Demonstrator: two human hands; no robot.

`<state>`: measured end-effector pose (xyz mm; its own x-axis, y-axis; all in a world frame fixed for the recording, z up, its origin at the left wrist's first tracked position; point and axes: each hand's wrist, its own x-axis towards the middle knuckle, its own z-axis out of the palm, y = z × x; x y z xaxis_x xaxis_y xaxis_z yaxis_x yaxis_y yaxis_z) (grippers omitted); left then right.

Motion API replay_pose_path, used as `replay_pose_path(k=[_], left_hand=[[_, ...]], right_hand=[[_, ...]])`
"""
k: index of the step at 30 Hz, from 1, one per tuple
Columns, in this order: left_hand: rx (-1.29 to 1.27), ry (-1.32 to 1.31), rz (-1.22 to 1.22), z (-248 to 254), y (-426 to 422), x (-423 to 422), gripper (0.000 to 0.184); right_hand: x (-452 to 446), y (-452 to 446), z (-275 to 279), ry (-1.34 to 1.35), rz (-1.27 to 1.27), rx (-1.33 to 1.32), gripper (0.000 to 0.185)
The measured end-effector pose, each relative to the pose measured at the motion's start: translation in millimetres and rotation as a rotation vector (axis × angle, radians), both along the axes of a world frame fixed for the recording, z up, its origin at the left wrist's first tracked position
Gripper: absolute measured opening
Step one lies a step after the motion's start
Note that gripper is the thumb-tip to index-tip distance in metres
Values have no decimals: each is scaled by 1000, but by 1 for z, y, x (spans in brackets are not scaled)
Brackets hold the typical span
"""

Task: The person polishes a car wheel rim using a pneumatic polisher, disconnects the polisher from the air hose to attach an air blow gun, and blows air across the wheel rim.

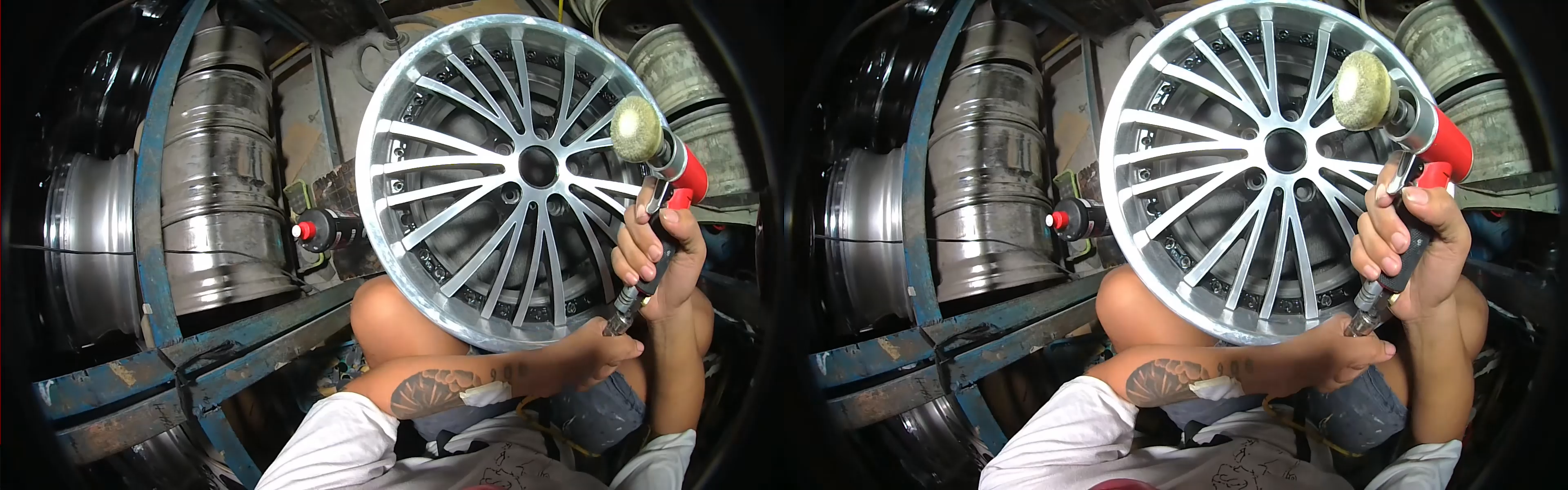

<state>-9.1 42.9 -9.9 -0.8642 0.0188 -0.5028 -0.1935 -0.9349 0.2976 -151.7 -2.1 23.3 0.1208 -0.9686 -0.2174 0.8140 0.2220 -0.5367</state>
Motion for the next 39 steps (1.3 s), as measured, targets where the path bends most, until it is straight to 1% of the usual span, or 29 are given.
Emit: replay_pose_path(k=[3, 6, 10, 12, 15, 18, 22, 24, 27, 29, 35, 39], left_hand=[[47, 67, 20, 5, 0, 0, 45], [103, 174, 44, -2, 8, -4, 44], [232, 415, 14, -3, 8, 3, 46], [269, 511, 15, 3, 6, 6, 47], [202, 469, 1, 7, 4, 7, 45], [104, 373, 39, 12, -3, 10, 45], [101, 324, 69, -1, -6, 4, 49], [96, 288, 75, -1, -8, 2, 49], [163, 255, 19, 3, -10, 4, 48], [145, 263, 42, 3, -9, 4, 48], [76, 245, 112, -2, -3, 0, 46], [73, 220, 135, -5, -1, -2, 45]], right_hand=[[-3, 0, 1, -79, 48, -60, 22], [-6, 0, 2, -168, 108, -124, 23], [-8, 2, 3, -280, 206, -187, 25], [-6, 1, 4, -278, 215, -202, 21], [-9, -1, 1, -268, 262, -264, 20], [-10, 2, 6, -224, 110, -148, 26], [-8, 1, 5, -94, -23, -56, 34], [-7, 1, -1, -92, -36, -22, 35], [-6, 1, -3, -86, -53, 13, 35], [-4, 1, -4, -75, -59, 28, 34], [5, 1, 4, 110, -52, 29, 35], [8, 4, 3, 199, -116, 57, 34]])
